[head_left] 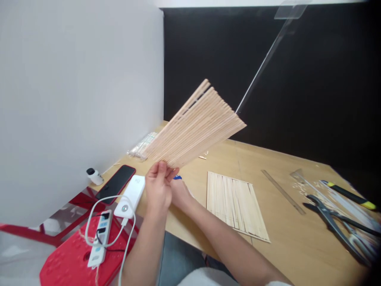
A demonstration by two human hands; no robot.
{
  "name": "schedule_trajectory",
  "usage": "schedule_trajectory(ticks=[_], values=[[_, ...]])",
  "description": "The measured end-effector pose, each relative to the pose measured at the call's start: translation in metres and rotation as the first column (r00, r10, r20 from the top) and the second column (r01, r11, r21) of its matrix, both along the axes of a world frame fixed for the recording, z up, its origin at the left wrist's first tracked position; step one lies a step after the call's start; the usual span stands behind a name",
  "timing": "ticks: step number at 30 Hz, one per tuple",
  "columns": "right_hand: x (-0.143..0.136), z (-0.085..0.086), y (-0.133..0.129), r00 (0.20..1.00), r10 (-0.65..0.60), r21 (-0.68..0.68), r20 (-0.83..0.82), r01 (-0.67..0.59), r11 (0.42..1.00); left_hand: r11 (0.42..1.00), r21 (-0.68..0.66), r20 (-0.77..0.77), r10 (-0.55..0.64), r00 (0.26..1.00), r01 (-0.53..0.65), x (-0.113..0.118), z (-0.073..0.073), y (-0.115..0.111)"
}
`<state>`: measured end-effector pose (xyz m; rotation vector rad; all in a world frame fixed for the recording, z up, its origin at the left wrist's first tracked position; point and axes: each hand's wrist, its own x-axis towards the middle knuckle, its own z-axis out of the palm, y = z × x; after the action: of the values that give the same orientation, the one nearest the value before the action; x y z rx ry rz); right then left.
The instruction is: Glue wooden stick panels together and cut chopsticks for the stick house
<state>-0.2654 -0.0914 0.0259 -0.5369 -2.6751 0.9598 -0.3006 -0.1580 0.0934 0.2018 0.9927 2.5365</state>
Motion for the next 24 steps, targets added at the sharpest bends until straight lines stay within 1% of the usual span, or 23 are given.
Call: schedule_trajectory(ticks=[2, 4, 6, 8, 9, 11, 13, 14, 15, 17, 19, 20, 21, 22, 24], values=[[0.017, 0.004, -0.001, 0.997, -0.061, -0.046, -0.051, 0.059, 0.997, 0.998, 0.005, -0.032, 0.061, 0.998, -0.061, -0.006, 0.003, -0.019], [0.037, 0.014, -0.004, 0.986, -0.125, -0.134, -0.11, 0.11, 0.985, 0.993, 0.02, -0.052, 0.115, 0.992, -0.114, -0.012, 0.01, -0.033], [0.06, 0.03, -0.008, 0.979, -0.156, -0.223, -0.134, 0.124, 0.967, 0.987, 0.029, -0.078, 0.16, 0.984, -0.158, -0.017, 0.02, -0.043], [0.085, 0.05, -0.01, 0.973, -0.164, -0.28, -0.165, 0.113, 0.953, 0.981, 0.036, -0.107, 0.193, 0.975, -0.19, -0.021, 0.03, -0.049], [0.099, 0.061, -0.01, 0.966, -0.172, -0.288, -0.192, 0.112, 0.951, 0.979, 0.039, -0.118, 0.201, 0.972, -0.198, -0.022, 0.034, -0.05], [0.127, 0.08, -0.007, 0.959, -0.18, -0.25, -0.219, 0.123, 0.96, 0.979, 0.048, -0.132, 0.201, 0.971, -0.197, -0.023, 0.04, -0.05], [0.156, 0.094, 0.001, 0.957, -0.201, -0.177, -0.208, 0.166, 0.97, 0.982, 0.051, -0.136, 0.185, 0.973, -0.18, -0.023, 0.041, -0.045], [0.17, 0.098, 0.008, 0.958, -0.214, -0.148, -0.193, 0.188, 0.971, 0.984, 0.052, -0.133, 0.177, 0.975, -0.172, -0.022, 0.04, -0.042], [0.185, 0.1, 0.015, 0.959, -0.226, -0.13, -0.173, 0.205, 0.97, 0.986, 0.051, -0.128, 0.167, 0.978, -0.161, -0.02, 0.038, -0.038], [0.214, 0.096, 0.033, 0.958, -0.256, -0.126, -0.131, 0.24, 0.963, 0.991, 0.042, -0.108, 0.132, 0.985, -0.128, -0.016, 0.034, -0.026], [0.241, 0.085, 0.05, 0.943, -0.313, -0.165, -0.111, 0.293, 0.942, 0.996, 0.027, -0.086, 0.084, 0.993, -0.082, -0.012, 0.029, -0.011], [0.252, 0.077, 0.058, 0.929, -0.354, -0.219, -0.111, 0.325, 0.92, 0.998, 0.018, -0.076, 0.058, 0.995, -0.057, -0.01, 0.026, -0.002], [0.262, 0.069, 0.065, 0.903, -0.414, -0.3, -0.117, 0.365, 0.881, 0.999, 0.008, -0.067, 0.031, 0.997, -0.031, -0.008, 0.023, 0.008], [0.27, 0.06, 0.071, 0.866, -0.484, -0.392, -0.125, 0.405, 0.826, 1.0, -0.003, -0.059, 0.004, 0.998, -0.004, -0.007, 0.02, 0.019], [0.28, 0.044, 0.081, 0.769, -0.627, -0.568, -0.128, 0.461, 0.681, 0.998, -0.025, -0.041, -0.056, 0.998, 0.055, -0.004, 0.014, 0.046]])
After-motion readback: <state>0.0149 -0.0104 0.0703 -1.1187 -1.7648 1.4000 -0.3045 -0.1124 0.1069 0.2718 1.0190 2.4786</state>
